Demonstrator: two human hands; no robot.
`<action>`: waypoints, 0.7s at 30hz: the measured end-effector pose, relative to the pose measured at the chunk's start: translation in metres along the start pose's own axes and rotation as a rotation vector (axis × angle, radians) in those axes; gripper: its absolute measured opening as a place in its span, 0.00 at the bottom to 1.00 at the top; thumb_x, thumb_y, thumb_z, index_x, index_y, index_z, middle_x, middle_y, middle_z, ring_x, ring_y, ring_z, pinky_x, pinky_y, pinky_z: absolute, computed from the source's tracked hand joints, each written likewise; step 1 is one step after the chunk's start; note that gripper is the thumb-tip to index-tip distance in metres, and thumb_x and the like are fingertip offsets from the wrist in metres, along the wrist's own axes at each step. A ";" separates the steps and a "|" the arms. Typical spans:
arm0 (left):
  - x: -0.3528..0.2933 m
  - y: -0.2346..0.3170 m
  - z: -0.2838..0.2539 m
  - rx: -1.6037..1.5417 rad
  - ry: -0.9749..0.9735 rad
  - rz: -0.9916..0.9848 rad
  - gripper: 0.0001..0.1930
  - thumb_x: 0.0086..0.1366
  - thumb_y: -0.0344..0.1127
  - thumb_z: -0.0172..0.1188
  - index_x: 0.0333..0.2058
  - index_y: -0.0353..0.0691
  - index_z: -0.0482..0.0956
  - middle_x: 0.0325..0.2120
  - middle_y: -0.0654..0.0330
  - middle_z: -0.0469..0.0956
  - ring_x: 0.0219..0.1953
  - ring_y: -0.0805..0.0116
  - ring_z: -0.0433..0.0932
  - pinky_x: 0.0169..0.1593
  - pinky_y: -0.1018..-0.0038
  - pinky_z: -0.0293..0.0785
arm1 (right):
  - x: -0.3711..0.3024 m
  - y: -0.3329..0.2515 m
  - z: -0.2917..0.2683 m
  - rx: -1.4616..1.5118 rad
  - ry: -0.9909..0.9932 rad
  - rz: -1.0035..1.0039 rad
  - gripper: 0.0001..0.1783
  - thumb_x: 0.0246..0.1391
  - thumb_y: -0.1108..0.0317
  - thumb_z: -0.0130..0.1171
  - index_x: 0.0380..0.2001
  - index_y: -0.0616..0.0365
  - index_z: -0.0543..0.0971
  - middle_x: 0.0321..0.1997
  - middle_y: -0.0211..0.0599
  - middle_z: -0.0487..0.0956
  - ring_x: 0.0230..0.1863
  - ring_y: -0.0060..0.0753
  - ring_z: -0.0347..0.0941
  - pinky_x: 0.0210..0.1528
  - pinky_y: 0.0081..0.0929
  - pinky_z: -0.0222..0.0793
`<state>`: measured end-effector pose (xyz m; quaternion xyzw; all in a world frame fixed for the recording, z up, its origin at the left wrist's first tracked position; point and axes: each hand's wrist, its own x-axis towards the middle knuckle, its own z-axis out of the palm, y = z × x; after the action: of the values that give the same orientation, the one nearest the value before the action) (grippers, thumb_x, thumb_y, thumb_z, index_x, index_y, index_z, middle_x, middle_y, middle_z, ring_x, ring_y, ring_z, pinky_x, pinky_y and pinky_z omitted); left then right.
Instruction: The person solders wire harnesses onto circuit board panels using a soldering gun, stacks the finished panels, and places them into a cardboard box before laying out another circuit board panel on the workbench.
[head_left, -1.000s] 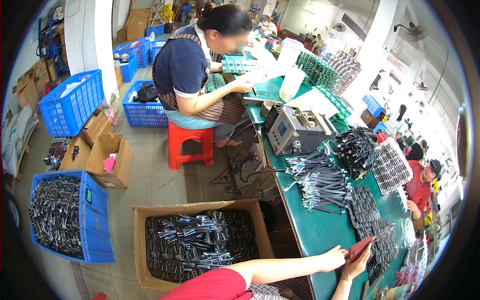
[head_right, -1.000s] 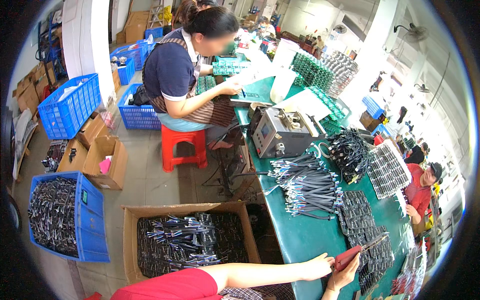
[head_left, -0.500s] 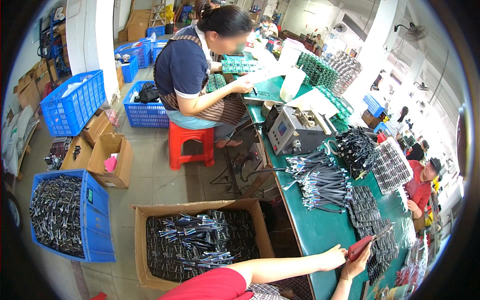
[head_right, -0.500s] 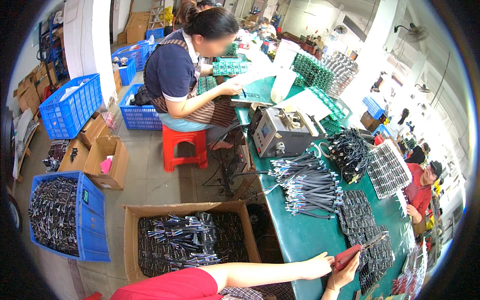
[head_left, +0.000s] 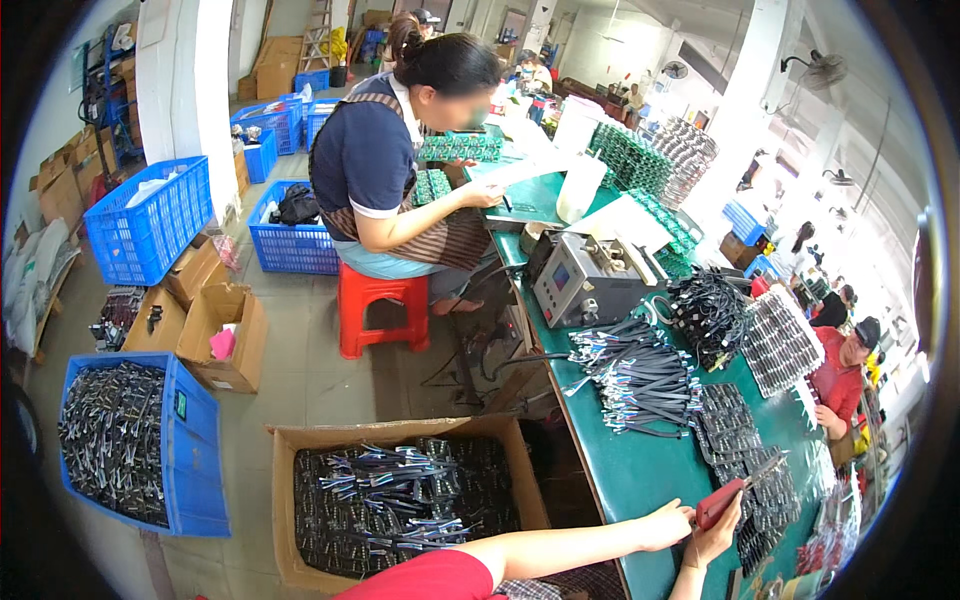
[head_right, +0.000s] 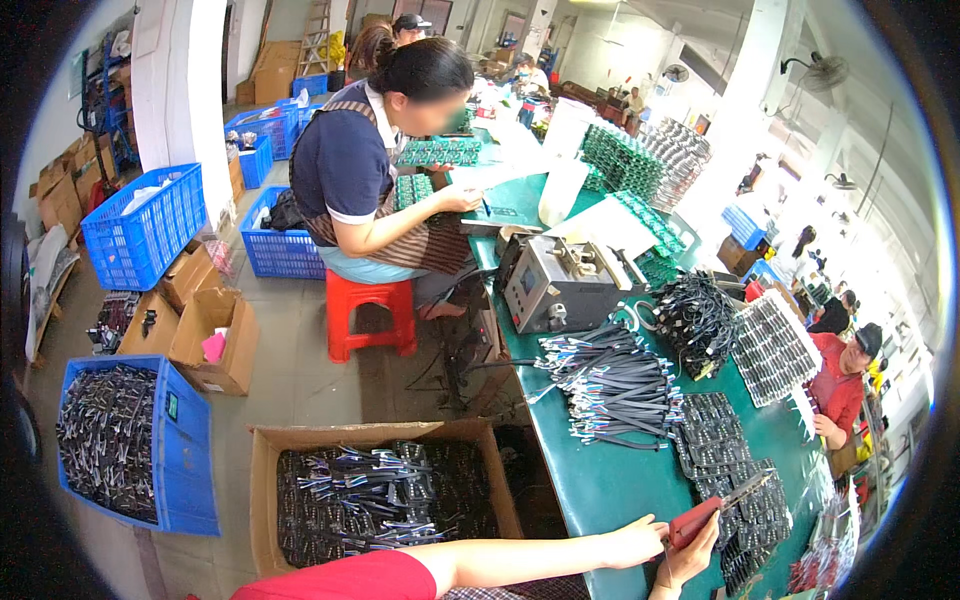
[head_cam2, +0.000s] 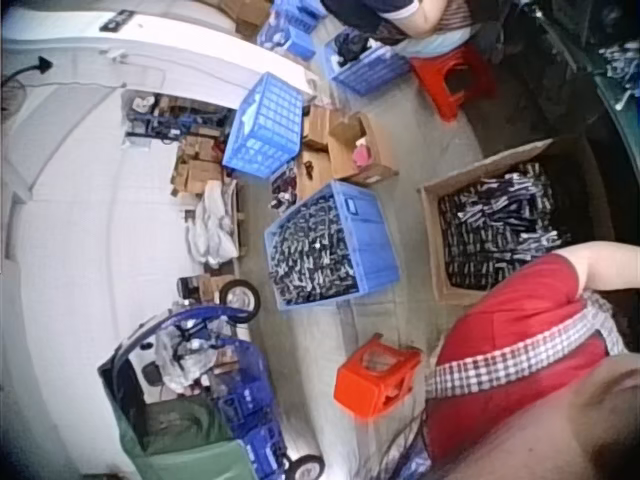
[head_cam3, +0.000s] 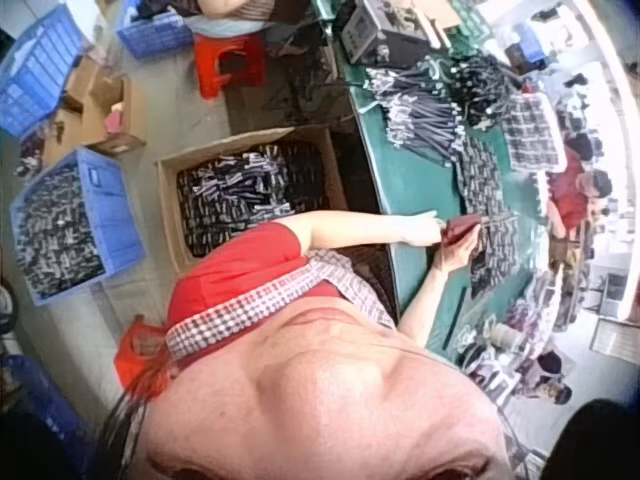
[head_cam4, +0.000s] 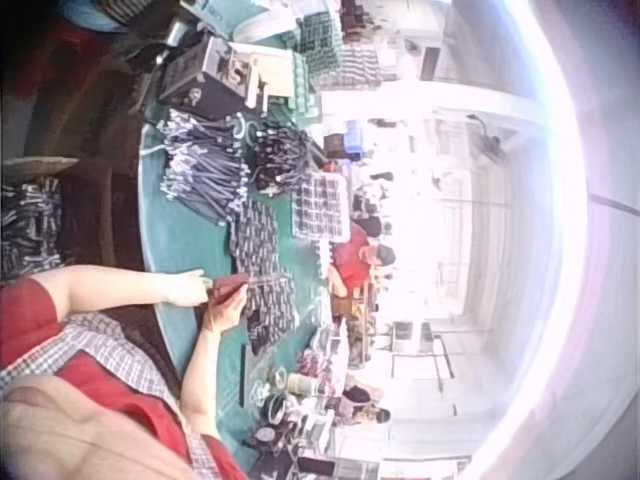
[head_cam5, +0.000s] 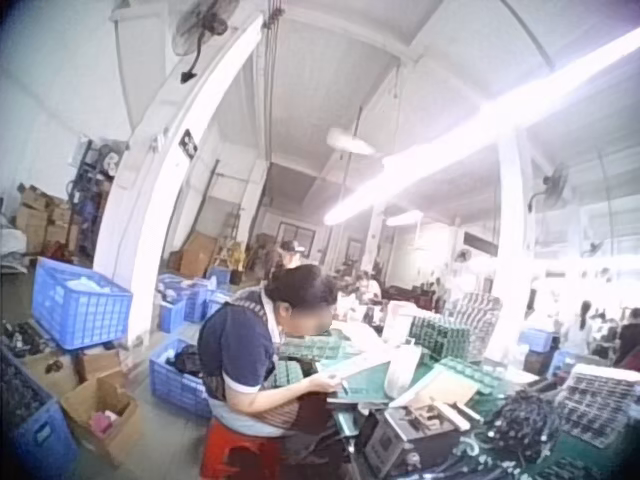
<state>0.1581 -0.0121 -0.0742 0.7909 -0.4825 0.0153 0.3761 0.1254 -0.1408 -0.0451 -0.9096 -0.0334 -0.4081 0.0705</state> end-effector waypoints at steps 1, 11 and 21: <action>-0.001 0.000 0.002 -0.005 0.059 0.023 0.08 0.48 0.33 0.54 0.25 0.35 0.77 0.41 0.51 0.69 0.50 0.58 0.64 0.53 0.56 0.57 | 0.000 0.000 0.000 0.009 -0.001 0.011 0.39 0.39 0.66 0.60 0.57 0.58 0.58 0.54 0.50 0.65 0.52 0.54 0.64 0.48 0.38 0.64; -0.002 0.001 0.001 0.024 0.042 0.017 0.07 0.48 0.33 0.55 0.25 0.37 0.76 0.41 0.52 0.69 0.48 0.60 0.64 0.50 0.60 0.59 | 0.002 -0.004 -0.001 0.001 0.048 -0.011 0.39 0.38 0.67 0.61 0.56 0.58 0.59 0.51 0.51 0.67 0.49 0.56 0.66 0.46 0.39 0.66; -0.001 -0.001 0.002 0.024 0.062 0.037 0.07 0.48 0.33 0.55 0.25 0.36 0.76 0.40 0.53 0.69 0.48 0.59 0.64 0.49 0.60 0.59 | 0.002 -0.005 -0.002 0.008 0.040 -0.017 0.38 0.40 0.65 0.61 0.56 0.58 0.59 0.50 0.51 0.67 0.48 0.56 0.66 0.45 0.40 0.66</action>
<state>0.1579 -0.0124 -0.0769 0.7855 -0.4848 0.0525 0.3811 0.1247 -0.1361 -0.0412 -0.9007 -0.0416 -0.4266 0.0712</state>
